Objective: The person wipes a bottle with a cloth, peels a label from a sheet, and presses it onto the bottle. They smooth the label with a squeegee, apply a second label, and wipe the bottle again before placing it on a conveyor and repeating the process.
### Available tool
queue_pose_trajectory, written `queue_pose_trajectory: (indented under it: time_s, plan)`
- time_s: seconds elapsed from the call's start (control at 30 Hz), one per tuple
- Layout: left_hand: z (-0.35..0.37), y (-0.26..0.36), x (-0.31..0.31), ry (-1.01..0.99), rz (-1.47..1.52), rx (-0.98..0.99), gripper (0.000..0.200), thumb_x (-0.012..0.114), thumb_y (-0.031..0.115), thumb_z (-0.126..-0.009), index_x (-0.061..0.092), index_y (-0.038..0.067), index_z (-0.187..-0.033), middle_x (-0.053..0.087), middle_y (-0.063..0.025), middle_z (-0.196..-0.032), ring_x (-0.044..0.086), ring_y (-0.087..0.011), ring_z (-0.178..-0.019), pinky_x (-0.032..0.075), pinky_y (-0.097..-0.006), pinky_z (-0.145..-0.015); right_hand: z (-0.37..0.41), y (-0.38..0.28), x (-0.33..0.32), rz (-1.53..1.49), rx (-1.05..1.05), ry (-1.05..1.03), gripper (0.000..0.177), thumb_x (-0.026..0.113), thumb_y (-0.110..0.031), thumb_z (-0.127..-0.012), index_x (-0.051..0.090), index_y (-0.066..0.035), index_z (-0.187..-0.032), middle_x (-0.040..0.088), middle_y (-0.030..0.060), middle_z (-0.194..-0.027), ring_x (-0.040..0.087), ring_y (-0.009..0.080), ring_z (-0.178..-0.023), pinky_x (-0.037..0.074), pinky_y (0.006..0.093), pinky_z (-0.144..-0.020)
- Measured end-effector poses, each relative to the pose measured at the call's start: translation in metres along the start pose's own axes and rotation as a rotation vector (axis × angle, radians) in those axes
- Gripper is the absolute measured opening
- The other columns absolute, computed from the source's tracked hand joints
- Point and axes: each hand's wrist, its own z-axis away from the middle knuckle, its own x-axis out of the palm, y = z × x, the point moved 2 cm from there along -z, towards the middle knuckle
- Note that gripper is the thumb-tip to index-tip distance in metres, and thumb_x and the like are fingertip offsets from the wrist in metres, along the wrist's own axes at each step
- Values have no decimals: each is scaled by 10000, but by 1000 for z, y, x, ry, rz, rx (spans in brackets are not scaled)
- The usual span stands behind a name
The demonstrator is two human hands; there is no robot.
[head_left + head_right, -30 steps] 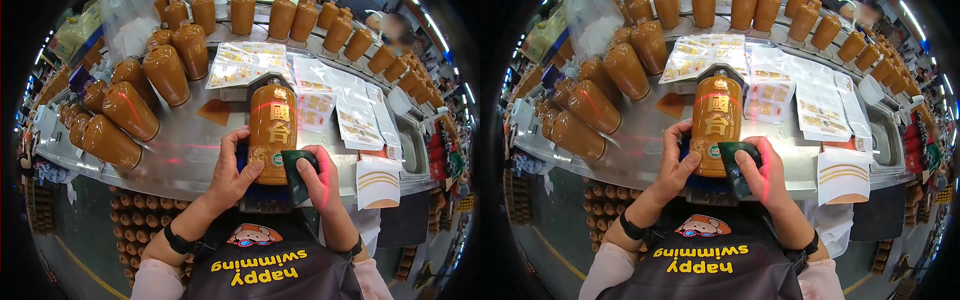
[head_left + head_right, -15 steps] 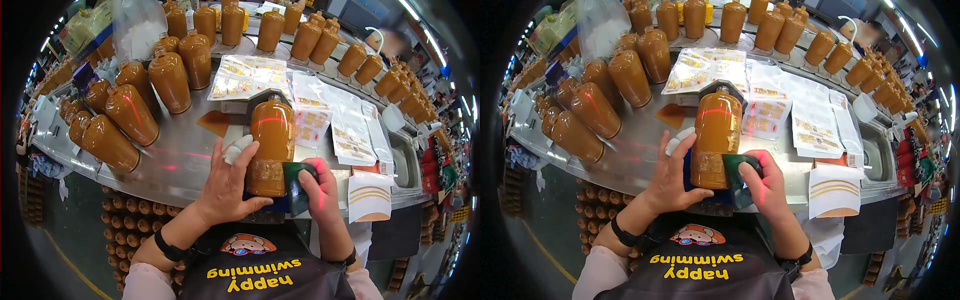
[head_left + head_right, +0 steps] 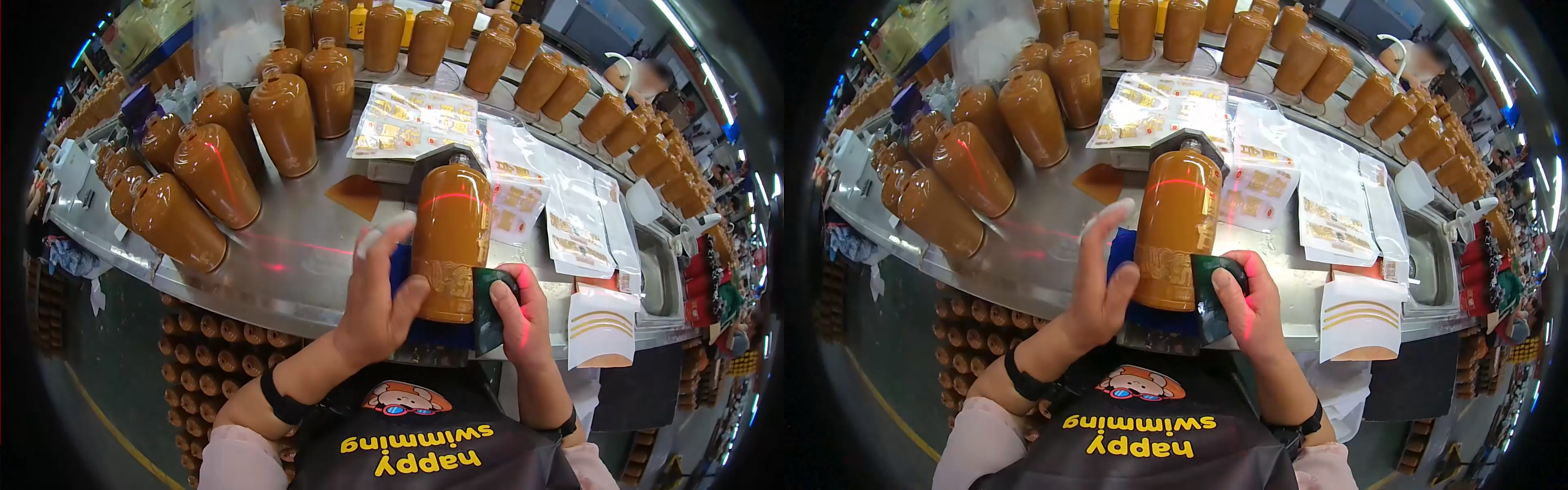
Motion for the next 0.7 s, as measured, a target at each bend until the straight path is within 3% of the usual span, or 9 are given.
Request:
queue_pose_trajectory:
  time_s: [0.07, 0.1, 0.17, 0.37, 0.4, 0.5, 0.53, 0.63, 0.7]
  plan:
    - [1, 30, -7, -126, -357, 369, 494, 632, 272, -907, 520, 50, -1334, 571, -146, -1247, 424, -320, -1315, 189, -510, -1166, 1, 2, 1, 12, -9, 15, 161, 576, -143, -963, 548, -8, -1046, 547, -4, -847, 469, 59, -761, 426, 222, -692]
    - [4, 39, 6, -177, -433, 474, 427, 568, 348, -945, 597, 61, -1259, 596, -181, -1198, 455, -313, -1284, 76, -569, -1177, 2, 1, 1, 23, -9, 22, 161, 576, -143, -962, 548, -8, -1045, 547, -4, -848, 469, 59, -761, 425, 222, -691]
    - [11, 29, 17, -225, -603, 478, 467, 552, 370, -952, 569, 62, -1303, 597, -195, -1231, 442, -317, -1315, 91, -559, -1176, -1, -5, 2, 48, -23, 17, 161, 578, -143, -962, 548, -8, -1043, 547, -5, -848, 469, 58, -762, 424, 220, -691]
    - [35, 8, -5, -75, -494, 236, 525, 511, 356, -976, 518, -30, -1331, 565, -186, -1317, 455, -354, -1306, 141, -571, -1159, 0, -3, 2, 25, 7, 8, 163, 577, -144, -964, 545, -11, -1054, 539, -14, -847, 466, 50, -764, 417, 212, -691]
    - [38, 2, -8, -79, -462, 197, 603, 557, 359, -949, 462, -74, -1358, 549, -197, -1329, 428, -377, -1318, 157, -577, -1150, 0, -3, 2, 26, 8, 0, 164, 577, -144, -964, 544, -12, -1056, 538, -15, -846, 465, 50, -764, 416, 211, -692]
    - [37, -1, -11, -118, -468, 71, 755, 704, 313, -822, 395, -1, -1434, 502, -174, -1386, 358, -376, -1352, 170, -589, -1133, 0, 1, 0, -6, 6, 3, 168, 584, -148, -962, 545, -10, -1050, 539, -14, -847, 463, 48, -765, 415, 210, -697]
    - [32, 5, -9, -139, -500, 82, 901, 771, 339, -754, 328, 22, -1472, 481, -197, -1377, 332, -409, -1352, 179, -599, -1123, 0, 2, 0, -18, 9, 6, 166, 585, -146, -962, 548, -11, -1051, 542, -14, -849, 466, 47, -766, 416, 210, -697]
    - [5, 23, 4, -180, -559, 232, 987, 829, 326, -685, 319, 2, -1465, 403, -219, -1451, 395, -405, -1312, 187, -583, -1137, 1, 3, 0, -62, 26, 11, 158, 590, -137, -961, 554, -14, -1055, 552, -14, -855, 474, 46, -770, 419, 209, -698]
    - [4, 11, 6, -150, -445, 188, 994, 822, 370, -704, 305, 0, -1468, 419, -214, -1437, 382, -429, -1314, 196, -577, -1138, 0, 3, -1, -120, 34, 12, 152, 593, -128, -960, 559, -17, -1059, 559, -15, -861, 480, 45, -775, 422, 210, -698]
